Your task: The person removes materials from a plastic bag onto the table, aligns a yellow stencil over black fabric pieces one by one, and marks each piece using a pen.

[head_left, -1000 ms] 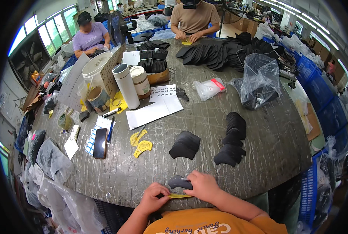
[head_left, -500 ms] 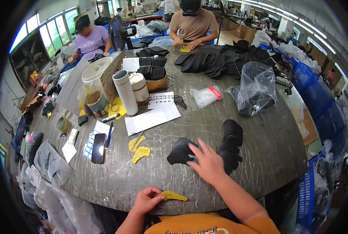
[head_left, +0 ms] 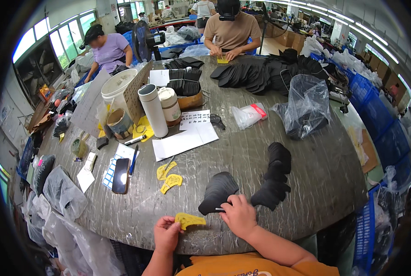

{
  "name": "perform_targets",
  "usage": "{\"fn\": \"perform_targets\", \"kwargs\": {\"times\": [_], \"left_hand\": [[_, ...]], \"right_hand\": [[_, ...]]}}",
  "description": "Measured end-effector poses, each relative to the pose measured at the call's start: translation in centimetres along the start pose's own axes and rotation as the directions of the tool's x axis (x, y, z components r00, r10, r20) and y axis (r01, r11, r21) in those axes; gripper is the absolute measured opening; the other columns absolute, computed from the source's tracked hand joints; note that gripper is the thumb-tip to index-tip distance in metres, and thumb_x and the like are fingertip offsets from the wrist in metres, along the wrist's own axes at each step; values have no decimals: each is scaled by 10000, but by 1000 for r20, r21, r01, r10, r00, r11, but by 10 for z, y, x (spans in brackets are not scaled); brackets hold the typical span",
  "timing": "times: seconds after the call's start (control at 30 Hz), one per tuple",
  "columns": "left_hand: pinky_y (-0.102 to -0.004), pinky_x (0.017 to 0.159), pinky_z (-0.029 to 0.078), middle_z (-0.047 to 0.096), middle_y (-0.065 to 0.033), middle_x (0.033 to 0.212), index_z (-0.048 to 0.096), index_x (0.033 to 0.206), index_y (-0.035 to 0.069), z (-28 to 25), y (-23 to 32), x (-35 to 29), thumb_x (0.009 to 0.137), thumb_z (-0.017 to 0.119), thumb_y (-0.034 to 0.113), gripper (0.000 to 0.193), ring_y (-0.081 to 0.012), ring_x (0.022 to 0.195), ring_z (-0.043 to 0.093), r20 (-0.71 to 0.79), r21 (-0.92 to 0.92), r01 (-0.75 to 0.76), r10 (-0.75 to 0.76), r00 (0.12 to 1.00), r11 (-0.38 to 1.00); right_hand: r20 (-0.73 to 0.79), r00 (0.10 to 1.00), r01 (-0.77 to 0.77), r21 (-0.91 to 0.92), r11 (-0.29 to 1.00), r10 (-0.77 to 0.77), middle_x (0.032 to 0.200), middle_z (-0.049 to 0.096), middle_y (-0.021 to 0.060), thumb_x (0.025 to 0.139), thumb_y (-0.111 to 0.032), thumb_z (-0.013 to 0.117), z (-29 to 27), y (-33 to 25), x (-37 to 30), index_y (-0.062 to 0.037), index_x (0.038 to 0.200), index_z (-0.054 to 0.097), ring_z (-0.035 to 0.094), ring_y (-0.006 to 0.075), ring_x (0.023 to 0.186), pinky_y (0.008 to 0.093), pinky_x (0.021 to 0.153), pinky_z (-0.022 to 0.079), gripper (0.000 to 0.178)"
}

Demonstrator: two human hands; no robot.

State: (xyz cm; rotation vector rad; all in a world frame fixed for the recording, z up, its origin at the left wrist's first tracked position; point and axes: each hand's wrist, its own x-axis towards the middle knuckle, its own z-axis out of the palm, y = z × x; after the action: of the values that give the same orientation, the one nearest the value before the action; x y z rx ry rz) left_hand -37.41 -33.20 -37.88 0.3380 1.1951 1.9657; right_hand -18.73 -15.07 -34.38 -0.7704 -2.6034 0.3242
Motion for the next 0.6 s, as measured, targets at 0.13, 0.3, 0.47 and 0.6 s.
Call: {"fn": "perform_targets", "kwargs": {"times": [0.13,0.3,0.47,0.6], "left_hand": [[-250,578,542,664,-102,843,591,981,-2,7,8,4,857,668,-49,153,-145,643,627,-182,95,-11,28,983,995],[-246,577,542,677,-96,830,624,1005,-24,19,17,-2,843,698,-34,179,-131,659,641,-194,351,87,-19,981,932],[-233,571,532,692,-80,819,672,1003,-48,43,4,-12,842,726,-8,175,-103,680,649,21,746,80,-144,989,661],[-386,681,527,631,-145,843,729,992,18,58,0,-15,751,802,145,281,-321,772,641,316,910,-318,51,947,268]], "right_hand": [[-60,998,27,51,998,-23,913,550,37,721,-200,771,7,2,-10,-89,950,630,582,234,893,368,640,518,290],[119,993,-28,186,982,6,922,558,55,738,-227,769,-11,-19,-41,-82,947,629,608,250,860,377,662,526,291],[162,986,-96,310,946,47,905,564,63,756,-251,766,-9,-20,-53,-84,980,637,621,255,857,386,676,530,308],[117,992,-66,275,959,34,889,600,46,756,-264,780,-7,-20,-55,-101,967,678,639,261,822,387,666,535,285]]}}
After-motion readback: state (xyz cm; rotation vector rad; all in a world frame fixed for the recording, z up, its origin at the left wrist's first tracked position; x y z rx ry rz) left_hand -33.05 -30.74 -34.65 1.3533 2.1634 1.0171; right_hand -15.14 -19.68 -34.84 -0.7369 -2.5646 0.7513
